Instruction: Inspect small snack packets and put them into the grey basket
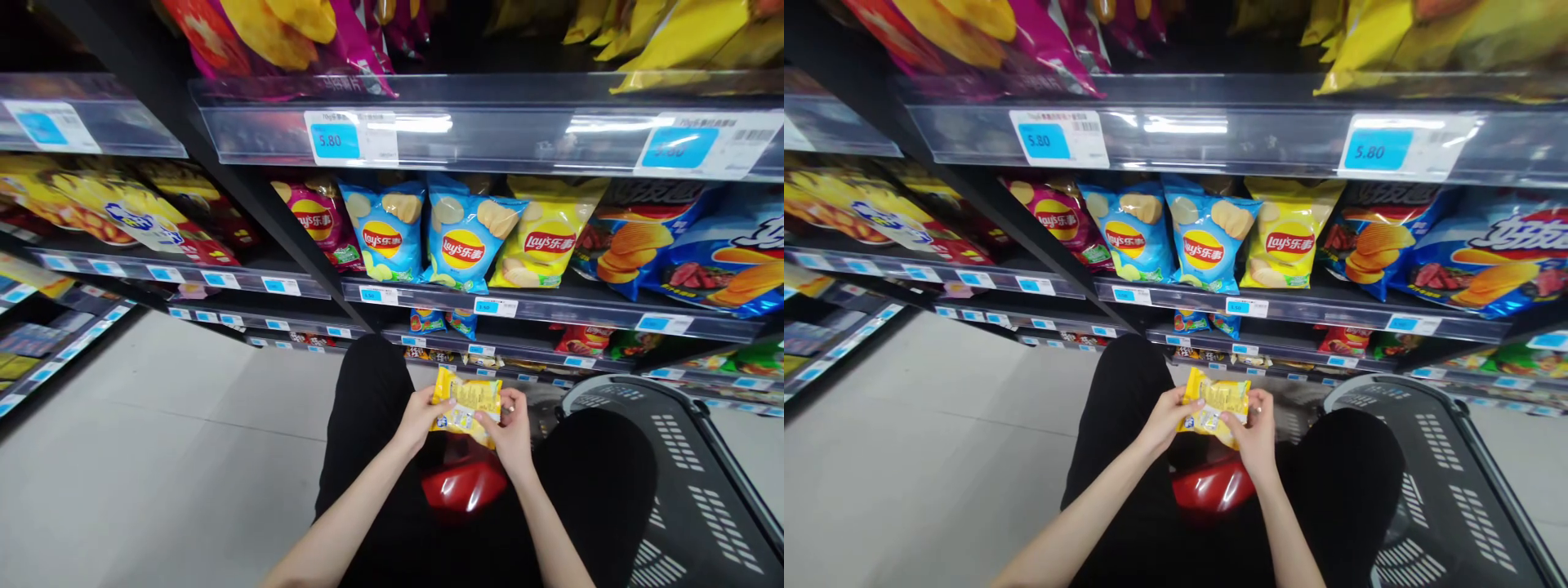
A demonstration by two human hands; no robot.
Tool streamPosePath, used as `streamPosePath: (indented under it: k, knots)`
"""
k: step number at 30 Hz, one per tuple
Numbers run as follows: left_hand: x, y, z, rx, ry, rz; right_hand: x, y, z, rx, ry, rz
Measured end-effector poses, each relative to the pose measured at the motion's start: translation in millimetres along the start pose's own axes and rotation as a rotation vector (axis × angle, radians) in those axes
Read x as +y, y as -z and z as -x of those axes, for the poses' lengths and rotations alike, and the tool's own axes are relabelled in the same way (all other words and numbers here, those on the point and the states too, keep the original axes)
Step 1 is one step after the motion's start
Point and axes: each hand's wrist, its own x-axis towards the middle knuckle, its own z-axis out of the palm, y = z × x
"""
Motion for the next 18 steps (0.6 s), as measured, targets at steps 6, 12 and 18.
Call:
streamPosePath:
  k: [6, 12, 18]
  knots:
    - [8.8, 6.5, 7.0, -0.100, 0.109, 0.077, 0.6, 4.0, -3.6, -0.027, -0.115, -0.075]
    - [20.9, 10.4, 13.5, -0.224, 0.079, 0.094, -7.5, 5.8, -1.8, -0.164, -0.160, -0.136]
    - [32.4, 25.8, 9.4, -0.279, -0.076, -0.087, -16.4, 14.7, -0.2, -0.135, -0.039, -0.048]
